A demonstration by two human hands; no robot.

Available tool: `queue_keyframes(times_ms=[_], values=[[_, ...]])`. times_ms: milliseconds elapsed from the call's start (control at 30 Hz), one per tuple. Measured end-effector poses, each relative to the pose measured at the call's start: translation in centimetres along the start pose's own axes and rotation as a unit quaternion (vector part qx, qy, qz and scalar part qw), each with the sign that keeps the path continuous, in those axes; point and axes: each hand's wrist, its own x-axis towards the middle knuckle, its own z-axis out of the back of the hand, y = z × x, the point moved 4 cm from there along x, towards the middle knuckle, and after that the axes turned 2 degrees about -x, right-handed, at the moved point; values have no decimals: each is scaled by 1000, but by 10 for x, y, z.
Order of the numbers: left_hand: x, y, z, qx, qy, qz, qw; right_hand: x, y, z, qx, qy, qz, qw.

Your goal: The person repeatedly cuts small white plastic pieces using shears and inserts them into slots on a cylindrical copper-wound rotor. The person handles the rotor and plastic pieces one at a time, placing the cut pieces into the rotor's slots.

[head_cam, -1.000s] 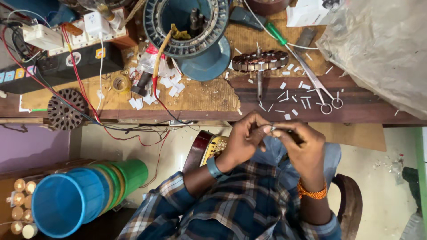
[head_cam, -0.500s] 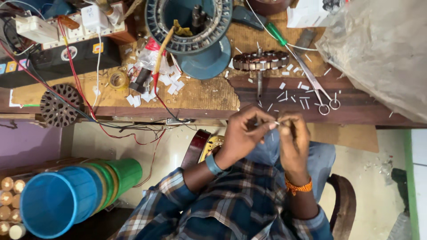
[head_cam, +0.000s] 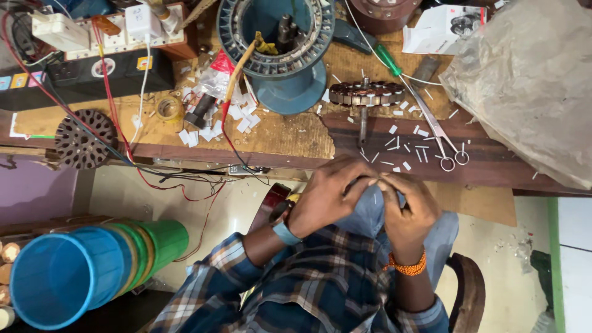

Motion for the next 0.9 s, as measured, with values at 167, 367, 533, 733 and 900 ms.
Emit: queue_keyframes(times_ms=[167,367,533,733,900], values=[[-5,3,6,23,37,-4,999,10,14,-1,-18,40,33,999],[-9,12,1,-115,77,-5,990,18,21,12,5,83,100,992],[-19,27,-15,-272,130,151,942,25,28,24,40,115,99,988],[-25,32,-24,-395,81,175,898,26,31,18,16,112,63,992],[-24,26,-16,-145,-24,67,987,22,17,5,76,138,-125,979]])
